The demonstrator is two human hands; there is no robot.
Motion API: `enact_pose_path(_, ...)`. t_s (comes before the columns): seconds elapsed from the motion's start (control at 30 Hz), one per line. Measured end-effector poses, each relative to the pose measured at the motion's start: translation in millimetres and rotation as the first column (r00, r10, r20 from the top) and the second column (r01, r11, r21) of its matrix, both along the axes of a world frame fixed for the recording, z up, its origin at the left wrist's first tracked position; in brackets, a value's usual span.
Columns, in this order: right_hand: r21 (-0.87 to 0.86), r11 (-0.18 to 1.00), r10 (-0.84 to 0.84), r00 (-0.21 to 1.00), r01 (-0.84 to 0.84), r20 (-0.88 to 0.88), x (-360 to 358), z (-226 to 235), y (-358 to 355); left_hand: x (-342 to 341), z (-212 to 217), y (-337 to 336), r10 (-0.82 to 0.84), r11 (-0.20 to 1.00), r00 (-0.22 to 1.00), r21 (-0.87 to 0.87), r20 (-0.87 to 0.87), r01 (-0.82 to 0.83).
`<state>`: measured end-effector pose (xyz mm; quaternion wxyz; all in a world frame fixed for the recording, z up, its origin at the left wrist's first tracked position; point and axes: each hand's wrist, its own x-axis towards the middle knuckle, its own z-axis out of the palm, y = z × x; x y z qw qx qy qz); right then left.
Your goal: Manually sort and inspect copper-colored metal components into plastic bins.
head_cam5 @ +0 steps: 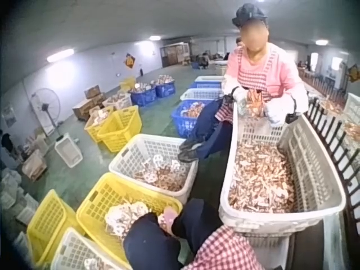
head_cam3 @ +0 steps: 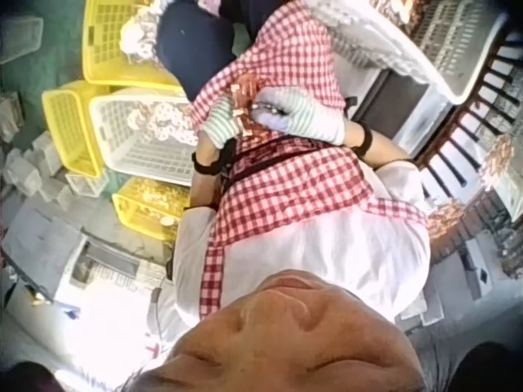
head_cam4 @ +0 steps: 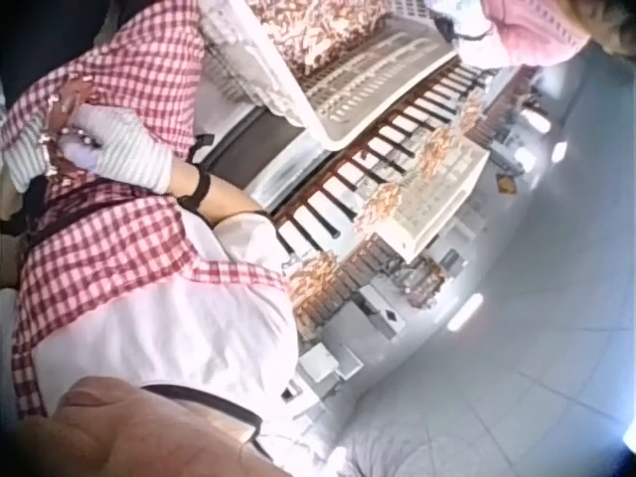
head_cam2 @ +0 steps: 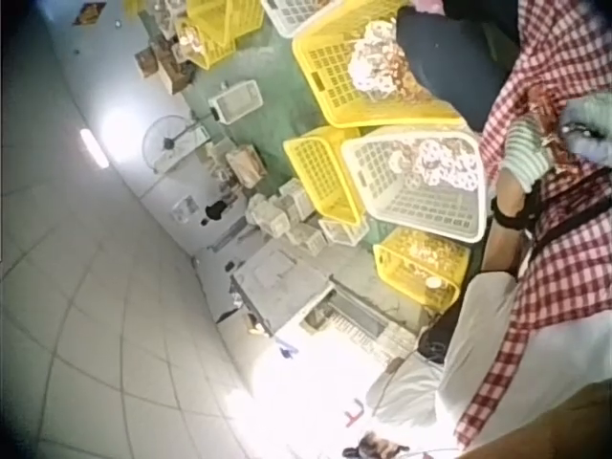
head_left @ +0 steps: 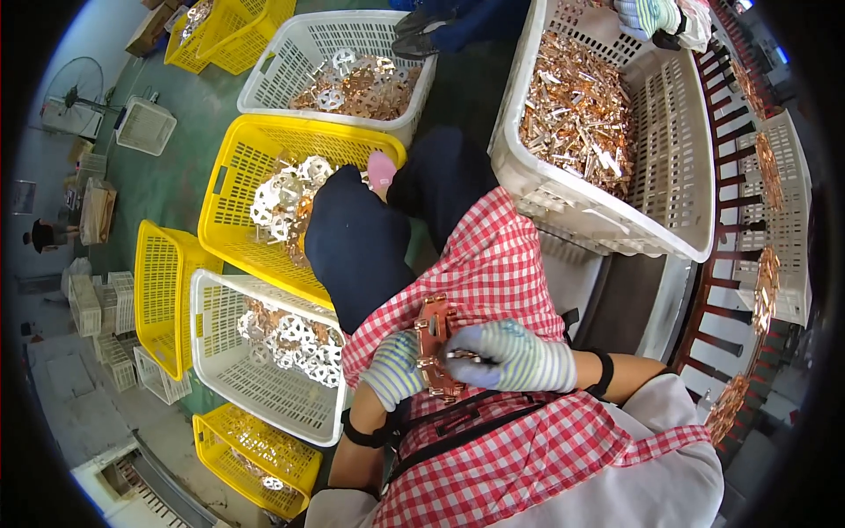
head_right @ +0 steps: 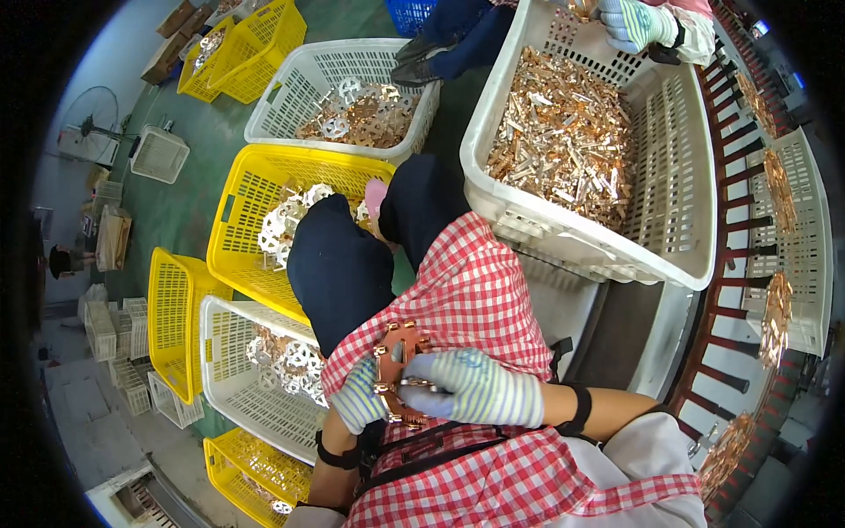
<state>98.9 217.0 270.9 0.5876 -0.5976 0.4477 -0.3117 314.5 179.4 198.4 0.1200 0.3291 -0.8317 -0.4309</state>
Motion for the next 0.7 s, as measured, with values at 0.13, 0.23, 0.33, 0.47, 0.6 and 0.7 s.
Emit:
enact_pose_path(0.13, -0.142, 0.986, 0.066, 0.983, -0.091, -0.173, 8.2, 0.2, -14.1, -6.6, 30.7, -2.5, 0.009, 0.992, 0.98, -0.128, 0.197, 0.016)
enact_pose_path(0.23, -0.205, 0.972, 0.067, 0.973, -0.114, -0.223, 6.7, -3.4, -16.9, -11.8, 30.8, -4.9, 0.02, 1.0, 0.965, 0.002, 0.263, -0.022)
enact_pose_path(0.33, -0.403, 0.905, 0.082, 0.985, -0.137, -0.151, 1.9, -15.0, -12.8, -13.8, 30.6, -10.1, -0.242, 0.967, 0.906, 0.014, 0.347, 0.253)
enact_pose_path(0.47, -0.572, 0.789, 0.074, 0.959, -0.225, -0.275, -2.3, -4.2, -9.2, -21.7, 31.0, -13.1, -0.287, 0.957, 0.892, 0.063, 0.35, 0.283)
enact_pose_path(0.6, -0.253, 0.956, 0.146, 0.989, -0.149, -0.03, -19.9, 0.8, -2.8, 0.2, 11.4, -12.0, -0.283, 0.947, 0.917, -0.071, 0.28, 0.314)
enact_pose_path(0.7, 0.204, 0.97, 0.073, 0.957, -0.134, 0.282, -64.1, 2.1, 2.0, 3.9, 3.6, -5.1, 0.186, 0.802, 0.982, 0.58, -0.012, -0.145)
